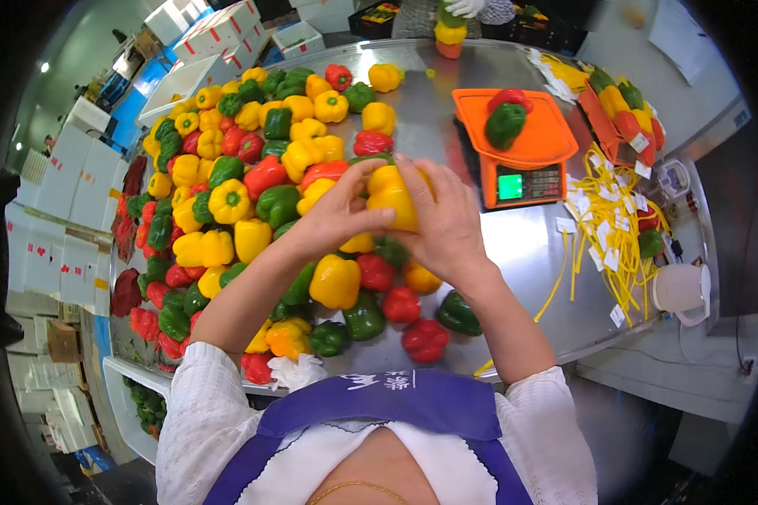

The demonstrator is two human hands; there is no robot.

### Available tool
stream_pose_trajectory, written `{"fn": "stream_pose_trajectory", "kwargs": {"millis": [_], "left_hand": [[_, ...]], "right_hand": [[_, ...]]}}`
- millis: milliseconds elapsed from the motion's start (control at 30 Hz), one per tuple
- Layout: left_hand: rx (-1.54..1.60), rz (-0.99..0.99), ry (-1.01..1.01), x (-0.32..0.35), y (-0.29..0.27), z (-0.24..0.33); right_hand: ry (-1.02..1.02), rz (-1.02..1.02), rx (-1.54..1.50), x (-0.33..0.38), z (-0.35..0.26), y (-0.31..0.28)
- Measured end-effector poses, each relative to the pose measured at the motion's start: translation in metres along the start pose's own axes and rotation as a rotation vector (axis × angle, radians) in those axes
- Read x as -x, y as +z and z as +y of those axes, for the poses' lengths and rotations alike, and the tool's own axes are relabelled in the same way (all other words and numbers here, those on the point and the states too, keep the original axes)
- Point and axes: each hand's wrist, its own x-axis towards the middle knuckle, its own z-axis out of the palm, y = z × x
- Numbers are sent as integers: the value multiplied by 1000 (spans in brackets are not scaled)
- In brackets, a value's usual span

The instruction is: The person sorts bell peppers by color from a large pile on a metal table. They pick individual peppers, place them on a digital scale, and then move them to a nearby area. The process is repeated continuously with red, yellow, green, and orange peppers.

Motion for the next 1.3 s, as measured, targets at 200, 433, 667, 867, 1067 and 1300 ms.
{"fn": "stream_pose_trajectory", "kwargs": {"millis": [200, 433, 667, 867, 1067, 1300], "left_hand": [[-367, 18, 134, -9, 48, 12], [-1218, 577, 31, -1, -6, -37], [-1354, 719, -52, 13, -17, -97], [-1396, 764, -11, 9, -16, -107], [-1449, 806, -29, 9, -20, -114], [-1429, 799, -5, 4, -21, -115]], "right_hand": [[363, -156, -327, 51, 135, -28], [503, 356, -207, 19, 308, -68], [577, 57, -108, 14, 350, -21], [564, 428, -283, 78, 385, -59], [718, 509, -427, 154, 382, -97], [725, 508, -401, 175, 378, -102]]}}
